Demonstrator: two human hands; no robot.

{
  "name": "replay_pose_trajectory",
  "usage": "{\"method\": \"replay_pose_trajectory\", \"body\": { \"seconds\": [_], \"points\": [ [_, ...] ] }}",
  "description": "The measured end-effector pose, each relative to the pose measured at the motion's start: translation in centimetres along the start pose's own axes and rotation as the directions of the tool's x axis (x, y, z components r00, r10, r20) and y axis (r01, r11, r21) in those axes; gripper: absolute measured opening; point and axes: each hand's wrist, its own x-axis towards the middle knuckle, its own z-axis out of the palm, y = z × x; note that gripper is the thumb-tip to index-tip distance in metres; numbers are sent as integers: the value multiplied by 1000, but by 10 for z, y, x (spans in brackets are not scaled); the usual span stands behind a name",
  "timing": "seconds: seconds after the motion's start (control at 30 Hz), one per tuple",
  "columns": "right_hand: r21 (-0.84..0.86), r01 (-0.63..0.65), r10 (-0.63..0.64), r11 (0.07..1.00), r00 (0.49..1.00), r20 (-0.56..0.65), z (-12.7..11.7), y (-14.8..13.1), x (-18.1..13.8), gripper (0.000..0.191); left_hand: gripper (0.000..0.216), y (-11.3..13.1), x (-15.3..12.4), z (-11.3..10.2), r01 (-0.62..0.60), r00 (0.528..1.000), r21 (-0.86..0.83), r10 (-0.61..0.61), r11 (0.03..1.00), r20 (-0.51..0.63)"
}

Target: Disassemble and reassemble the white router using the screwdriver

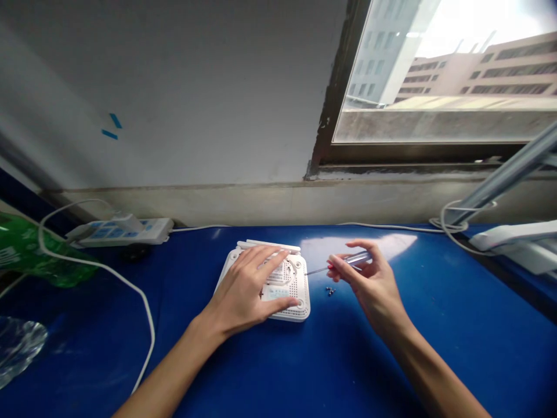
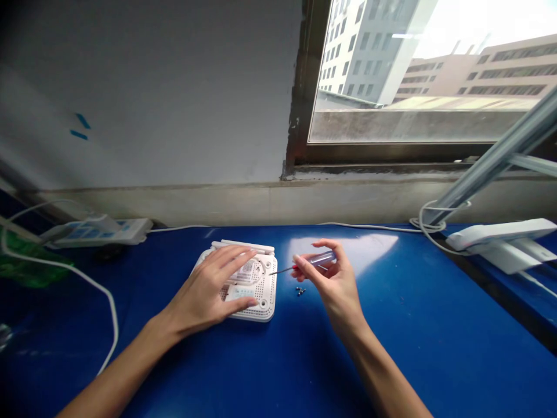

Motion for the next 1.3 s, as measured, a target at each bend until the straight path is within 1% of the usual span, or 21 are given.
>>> {"method": "replay_pose_trajectory", "body": {
  "seconds": [0.07, 0.13, 0.17, 0.23, 0.3, 0.37, 0.4, 0.47, 0.53, 0.63, 0.73, 0.77, 0.8, 0.87, 0.9, 0.97, 1.03, 1.1, 1.17, 1.23, 1.3],
  "points": [
    [25, -56, 54, 998, 995, 89, 11, -1, -10, 48, 56, 9, -5, 5, -11, 994, -81, 2, 997, -106],
    [53, -104, 91, 993, 976, 199, 19, 1, -17, 40, 29, 14, -10, 9, -36, 976, -141, 4, 989, -220],
    [60, -125, 106, 990, 962, 252, 22, 3, -20, 38, 18, 15, -13, 10, -46, 969, -162, 4, 986, -249],
    [57, -153, 126, 987, 936, 328, 23, 7, -21, 38, 12, 13, -16, 10, -54, 965, -199, 0, 978, -264],
    [40, -149, 128, 988, 937, 326, 22, 10, -19, 40, 10, 7, -18, 7, -26, 969, -232, -33, 972, -244],
    [18, -128, 120, 992, 961, 249, 18, 11, -16, 39, 7, -1, -18, 2, 71, 963, -270, -136, 960, -231],
    [5, -117, 114, 993, 975, 191, 15, 10, -13, 39, 7, -5, -18, 0, 137, 950, -301, -211, 944, -230],
    [-23, -102, 104, 995, 990, 99, 11, 9, -10, 39, 11, -12, -17, -4, 245, 906, -410, -357, 879, -226],
    [-46, -91, 94, 995, 993, 65, 9, 7, -7, 40, 16, -18, -17, -7, 286, 861, -552, -463, 783, -211],
    [-61, -76, 81, 995, 994, 76, 8, 5, -7, 40, 24, -23, -15, -8, 281, 787, -733, -586, 619, -194],
    [-83, -63, 71, 995, 992, 100, 8, 5, -8, 38, 26, -25, -13, -9, 181, 692, -875, -690, 448, -210],
    [-89, -61, 70, 994, 992, 108, 9, 5, -8, 37, 25, -25, -13, -9, 138, 661, -897, -714, 420, -233],
    [-93, -58, 68, 994, 991, 113, 8, 5, -7, 37, 23, -25, -13, -9, 100, 631, -904, -729, 416, -265],
    [-96, -54, 66, 994, 991, 119, 8, 5, -7, 37, 19, -23, -14, -10, 72, 594, -882, -730, 466, -337],
    [-96, -53, 65, 994, 991, 121, 8, 4, -7, 38, 18, -21, -14, -10, 77, 591, -864, -720, 498, -362],
    [-100, -51, 61, 994, 993, 101, 10, 2, -8, 38, 15, -16, -15, -9, 105, 621, -832, -690, 544, -372],
    [-105, -51, 58, 993, 996, 68, 12, -1, -9, 38, 13, -10, -15, -7, 139, 684, -805, -643, 577, -343],
    [-110, -48, 53, 993, 998, 43, 14, -3, -11, 39, 12, -7, -16, -4, 162, 763, -758, -567, 632, -310],
    [-114, -46, 51, 992, 998, 41, 16, -4, -12, 38, 10, -6, -16, -2, 173, 848, -667, -455, 724, -274],
    [-120, -44, 50, 992, 998, 48, 16, -5, -12, 37, 13, -7, -16, -1, 145, 932, -548, -300, 824, -204],
    [-129, -40, 47, 991, 997, 53, 15, -4, -12, 37, 20, -9, -17, 0, 79, 980, -447, -152, 891, -131]
  ]
}}
